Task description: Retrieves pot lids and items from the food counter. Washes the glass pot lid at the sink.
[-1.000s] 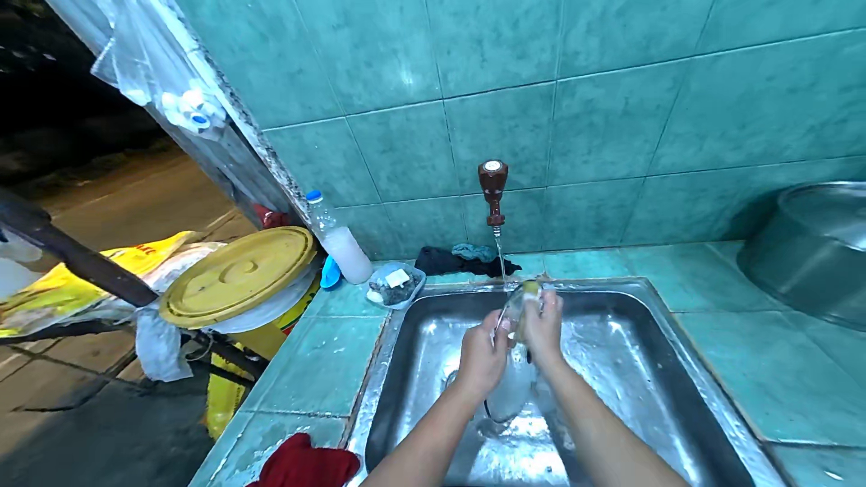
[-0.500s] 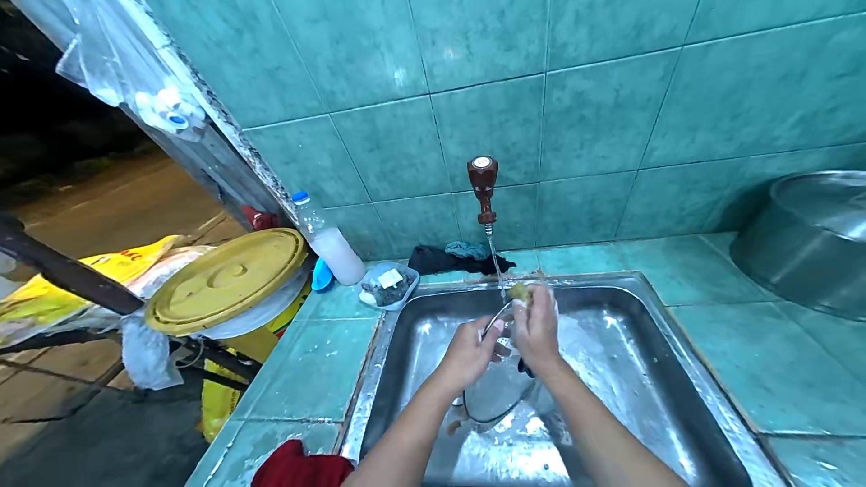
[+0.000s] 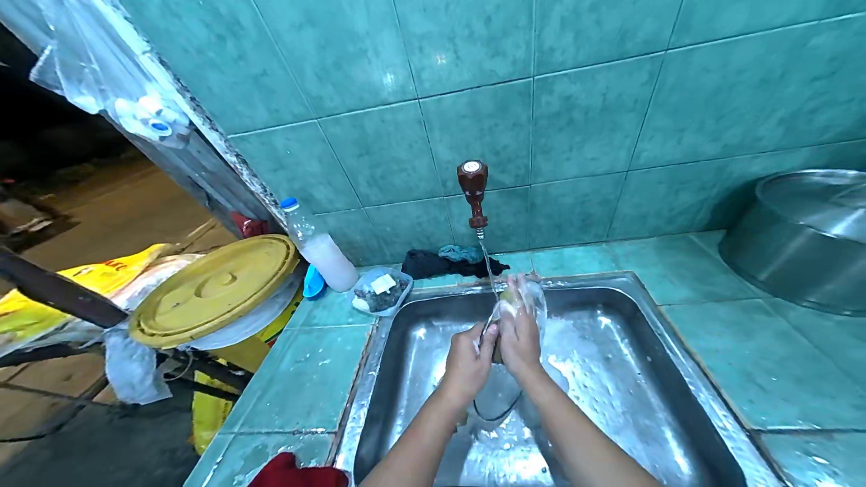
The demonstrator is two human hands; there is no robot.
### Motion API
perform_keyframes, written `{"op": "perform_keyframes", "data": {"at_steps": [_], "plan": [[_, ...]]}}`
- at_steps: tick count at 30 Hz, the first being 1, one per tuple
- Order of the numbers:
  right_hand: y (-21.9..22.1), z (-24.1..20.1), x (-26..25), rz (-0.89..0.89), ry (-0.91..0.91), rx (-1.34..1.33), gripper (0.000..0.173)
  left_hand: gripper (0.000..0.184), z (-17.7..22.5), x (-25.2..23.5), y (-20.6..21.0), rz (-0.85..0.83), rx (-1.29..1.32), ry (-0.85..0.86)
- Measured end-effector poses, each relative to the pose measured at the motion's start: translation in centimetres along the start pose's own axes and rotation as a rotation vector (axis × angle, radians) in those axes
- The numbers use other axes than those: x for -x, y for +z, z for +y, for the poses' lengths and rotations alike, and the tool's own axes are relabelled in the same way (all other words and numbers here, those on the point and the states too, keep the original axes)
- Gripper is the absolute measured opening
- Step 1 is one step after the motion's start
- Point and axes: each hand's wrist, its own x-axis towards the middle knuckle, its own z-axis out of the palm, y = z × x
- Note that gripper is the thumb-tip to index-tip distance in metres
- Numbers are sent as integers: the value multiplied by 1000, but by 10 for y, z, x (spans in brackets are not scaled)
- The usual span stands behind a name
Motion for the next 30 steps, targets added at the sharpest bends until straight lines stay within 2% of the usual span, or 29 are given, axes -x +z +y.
{"op": "perform_keyframes", "data": {"at_steps": [5, 7, 9, 10, 12, 14, 17, 21, 23, 26, 28, 30], "plan": [[-18, 39, -47, 118, 353, -97, 48, 35, 5, 14, -1, -31, 115, -56], [-14, 19, -37, 48, 266, -10, 47, 34, 5, 9, 0, -24, 111, -49], [-4, 0, -21, -44, 27, 87, 47, 33, 2, 2, 1, -4, 123, -34], [-1, 0, -19, -70, -60, 117, 47, 33, 1, 1, 0, 2, 141, -48], [-4, 19, -29, -123, -74, 140, 44, 34, 1, 6, -6, 1, 231, -144], [-16, 44, -44, -139, 99, 142, 43, 35, -3, 12, -13, 45, 346, -224], [-31, 84, -41, -216, 383, 229, 50, 36, -24, 16, -20, 176, 542, -335], [-38, 108, -20, -272, 469, 382, 45, 38, -64, 11, -18, 284, 675, -491], [-41, 106, -18, -282, 485, 464, 44, 38, -82, 6, -16, 274, 536, -538], [-38, 100, -19, -278, 495, 582, 44, 36, -108, -11, -21, 147, 84, -599], [-34, 100, -17, -278, 504, 639, 45, 35, -102, -19, -26, 29, -126, -612], [-28, 101, -15, -294, 527, 692, 46, 39, -97, -25, -28, -39, -211, -610]]}}
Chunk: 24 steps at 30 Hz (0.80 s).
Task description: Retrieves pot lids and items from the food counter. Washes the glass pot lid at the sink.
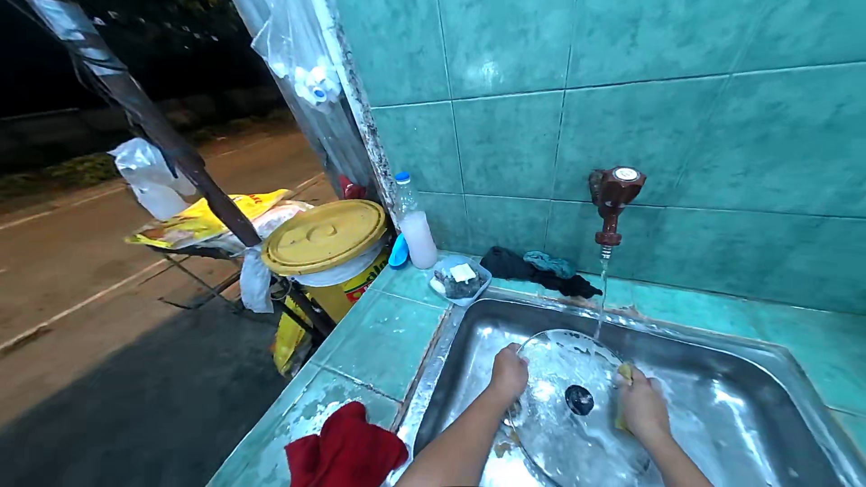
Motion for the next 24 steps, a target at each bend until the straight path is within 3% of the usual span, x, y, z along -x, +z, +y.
{"op": "perform_keyframes", "data": {"at_steps": [5, 7, 9, 12, 18, 24], "plan": [[9, -2, 1, -25, 1, 140, 45, 59, -1, -6, -3, -95, -162, 66], [10, -5, 2, -13, -32, 201, 42, 55, 6, -6, -14, -120, -203, 134], [6, -14, 4, -24, -90, 262, 42, 41, 21, -4, -35, -63, -229, 251], [-3, -37, 6, -73, -185, 272, 42, 31, 37, -12, -78, 169, -267, 343], [-13, -84, -9, -198, -255, -130, 44, 31, 25, -50, -140, 378, -477, 93], [-9, -106, -19, -342, -162, -280, 56, 53, 8, -71, -156, 421, -571, 85]]}}
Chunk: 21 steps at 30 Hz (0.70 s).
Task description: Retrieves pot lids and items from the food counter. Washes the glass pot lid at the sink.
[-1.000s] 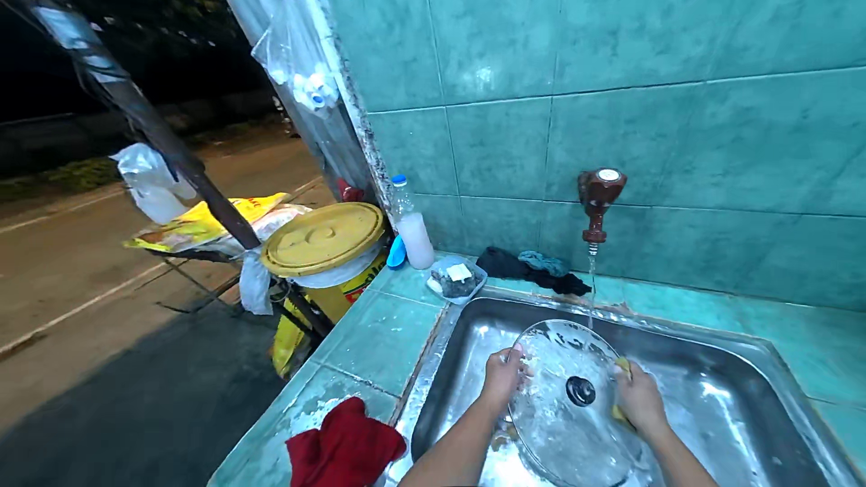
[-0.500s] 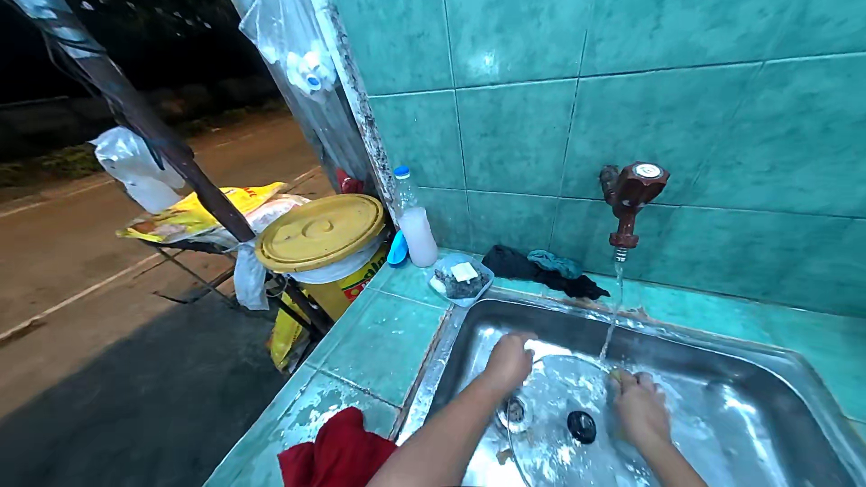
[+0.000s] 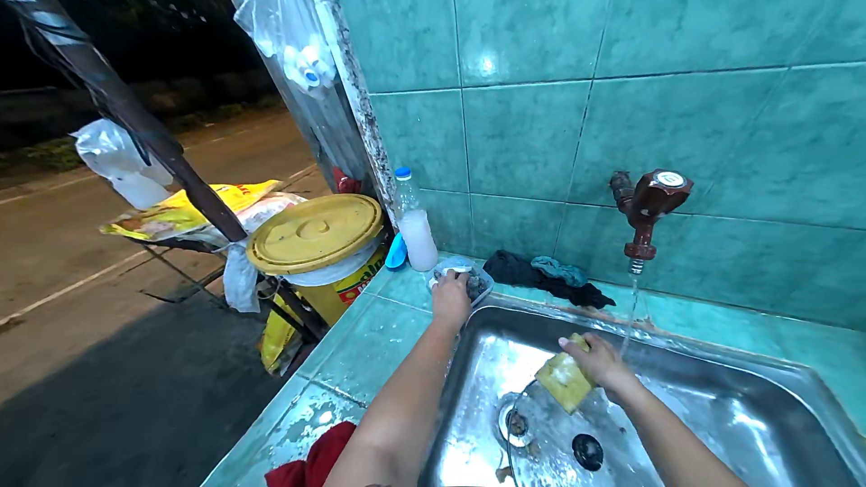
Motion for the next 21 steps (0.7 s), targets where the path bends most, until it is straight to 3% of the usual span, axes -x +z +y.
{"op": "perform_keyframes", "data": {"at_steps": [6, 13, 21], "plan": [[7, 7, -7, -42, 76, -131, 47, 37, -15, -8, -12, 5, 86, 2], [8, -5, -4, -82, 100, -237, 40, 34, -36, -12, -19, 163, 734, -171], [12, -70, -4, -91, -12, -167, 35, 29, -29, 1, -31, 237, 735, -107]]}}
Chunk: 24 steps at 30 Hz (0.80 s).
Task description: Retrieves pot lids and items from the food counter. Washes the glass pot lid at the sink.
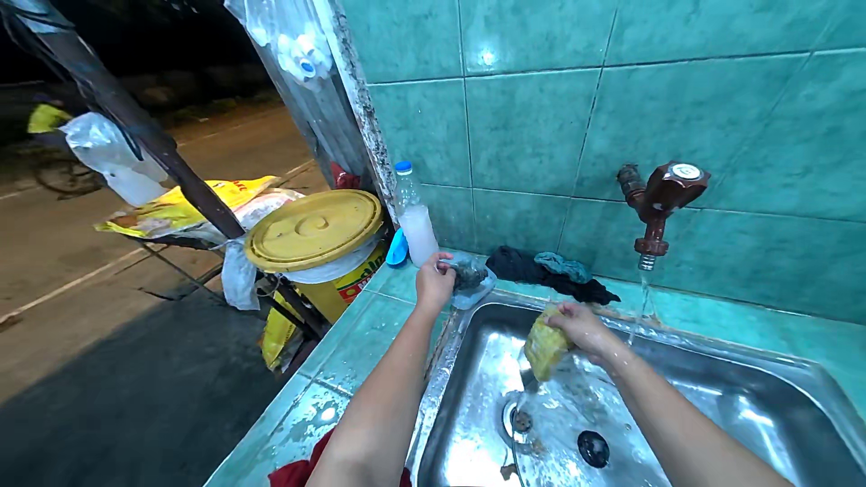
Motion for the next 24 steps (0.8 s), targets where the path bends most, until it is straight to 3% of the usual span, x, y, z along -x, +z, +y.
{"op": "perform_keyframes", "data": {"at_steps": [3, 7, 11, 15, 17, 19, 21, 24], "plan": [[11, -38, -7, 139, -120, -70, 35, 32, 2, 5, -1, 29, -4, -32], [30, -90, -14, 315, -275, -233, 42, 40, -2, 24, 11, -96, -147, -21], [56, -116, -25, 227, -325, -437, 46, 51, -4, 44, 30, -192, -325, 147], [66, -98, -39, 36, -174, -210, 47, 42, 0, 46, 33, -127, -430, 134], [70, -71, -37, -11, -132, -83, 41, 41, 0, 45, 32, -116, -348, 123], [79, -46, -34, -106, -88, -128, 46, 41, 0, 44, 32, -122, -266, 145], [85, -38, -28, -153, -88, -176, 46, 40, 0, 43, 33, -143, -197, 173], [89, -38, -24, -153, -144, -33, 45, 42, -5, 41, 29, -192, -9, 224]]}}
